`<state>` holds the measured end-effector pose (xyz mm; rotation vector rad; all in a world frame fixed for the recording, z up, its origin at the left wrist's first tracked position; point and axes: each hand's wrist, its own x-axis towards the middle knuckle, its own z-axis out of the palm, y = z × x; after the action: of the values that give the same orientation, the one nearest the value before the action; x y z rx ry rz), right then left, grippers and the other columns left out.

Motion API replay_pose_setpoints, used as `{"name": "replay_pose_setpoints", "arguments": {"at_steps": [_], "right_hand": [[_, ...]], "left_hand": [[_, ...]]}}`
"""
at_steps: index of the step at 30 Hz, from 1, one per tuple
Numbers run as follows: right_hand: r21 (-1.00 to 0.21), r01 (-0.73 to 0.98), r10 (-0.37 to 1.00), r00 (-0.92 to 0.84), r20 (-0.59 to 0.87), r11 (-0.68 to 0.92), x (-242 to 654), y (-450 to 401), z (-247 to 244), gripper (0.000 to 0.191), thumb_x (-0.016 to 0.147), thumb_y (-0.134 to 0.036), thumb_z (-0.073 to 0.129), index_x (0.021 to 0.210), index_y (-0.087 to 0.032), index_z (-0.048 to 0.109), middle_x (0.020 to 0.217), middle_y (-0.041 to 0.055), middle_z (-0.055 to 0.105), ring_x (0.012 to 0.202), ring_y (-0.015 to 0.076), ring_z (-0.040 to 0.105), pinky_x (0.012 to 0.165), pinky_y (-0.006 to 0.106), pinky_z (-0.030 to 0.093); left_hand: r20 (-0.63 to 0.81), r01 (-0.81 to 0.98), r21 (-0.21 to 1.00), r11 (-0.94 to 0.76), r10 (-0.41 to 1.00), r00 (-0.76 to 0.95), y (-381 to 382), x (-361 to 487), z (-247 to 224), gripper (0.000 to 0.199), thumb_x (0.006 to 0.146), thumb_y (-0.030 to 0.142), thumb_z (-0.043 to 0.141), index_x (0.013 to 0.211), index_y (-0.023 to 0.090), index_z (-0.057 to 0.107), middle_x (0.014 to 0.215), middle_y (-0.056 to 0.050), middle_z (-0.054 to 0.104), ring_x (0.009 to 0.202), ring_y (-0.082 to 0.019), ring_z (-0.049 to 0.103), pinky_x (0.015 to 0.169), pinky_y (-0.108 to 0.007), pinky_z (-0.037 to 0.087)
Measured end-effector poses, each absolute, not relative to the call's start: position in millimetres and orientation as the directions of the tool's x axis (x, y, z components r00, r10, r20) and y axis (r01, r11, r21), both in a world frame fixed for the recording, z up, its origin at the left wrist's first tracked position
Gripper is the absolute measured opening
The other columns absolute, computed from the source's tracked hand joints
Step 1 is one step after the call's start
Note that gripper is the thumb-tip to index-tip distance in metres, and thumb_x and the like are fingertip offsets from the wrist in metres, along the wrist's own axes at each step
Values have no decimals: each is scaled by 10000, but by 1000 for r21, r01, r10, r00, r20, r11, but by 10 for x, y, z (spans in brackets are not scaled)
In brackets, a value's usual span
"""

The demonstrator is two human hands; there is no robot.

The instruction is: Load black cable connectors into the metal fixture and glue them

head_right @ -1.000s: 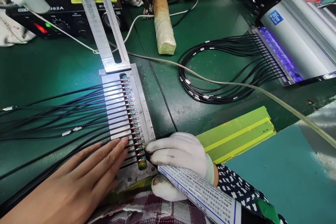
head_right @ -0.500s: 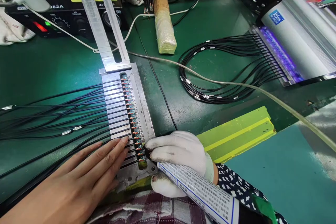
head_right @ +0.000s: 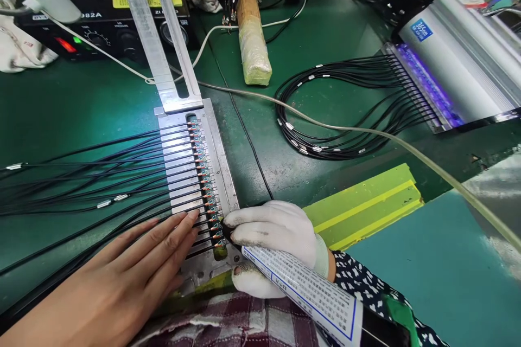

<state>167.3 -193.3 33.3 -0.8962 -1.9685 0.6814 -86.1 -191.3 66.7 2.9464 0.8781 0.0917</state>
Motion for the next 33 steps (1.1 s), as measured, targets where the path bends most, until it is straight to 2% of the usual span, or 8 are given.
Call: {"name": "replay_pose_setpoints", "arguments": {"at_steps": [4,12,33], "right_hand": [[-719,325,784,-352,511,614,1688,-1996,317,228,902,-345,525,996,-156,611,1028,95,718,848,201,707,702,340,546],[-732,328,788,-415,456,597,1693,-2069,339,258,908,-391,518,976,-157,602,1028,103,715,856,192,704,661,325,516],[-743,304,788,-399,469,596,1680,-2071,321,230,896,-353,521,951,-150,616,998,100,719,851,192,706,653,328,514]], "left_hand": [[43,535,80,-841,539,841,-1920,-864,654,522,759,143,397,1217,70,637,1353,-178,560,1256,-296,466,1040,-463,283],[48,540,70,-839,544,838,-1934,-841,647,498,788,149,397,1215,38,629,1348,-205,554,1247,-316,469,1033,-477,298],[51,522,83,-849,527,848,-1974,-880,601,488,844,197,389,1266,30,568,1388,-229,502,1297,-336,419,1060,-494,271]]}}
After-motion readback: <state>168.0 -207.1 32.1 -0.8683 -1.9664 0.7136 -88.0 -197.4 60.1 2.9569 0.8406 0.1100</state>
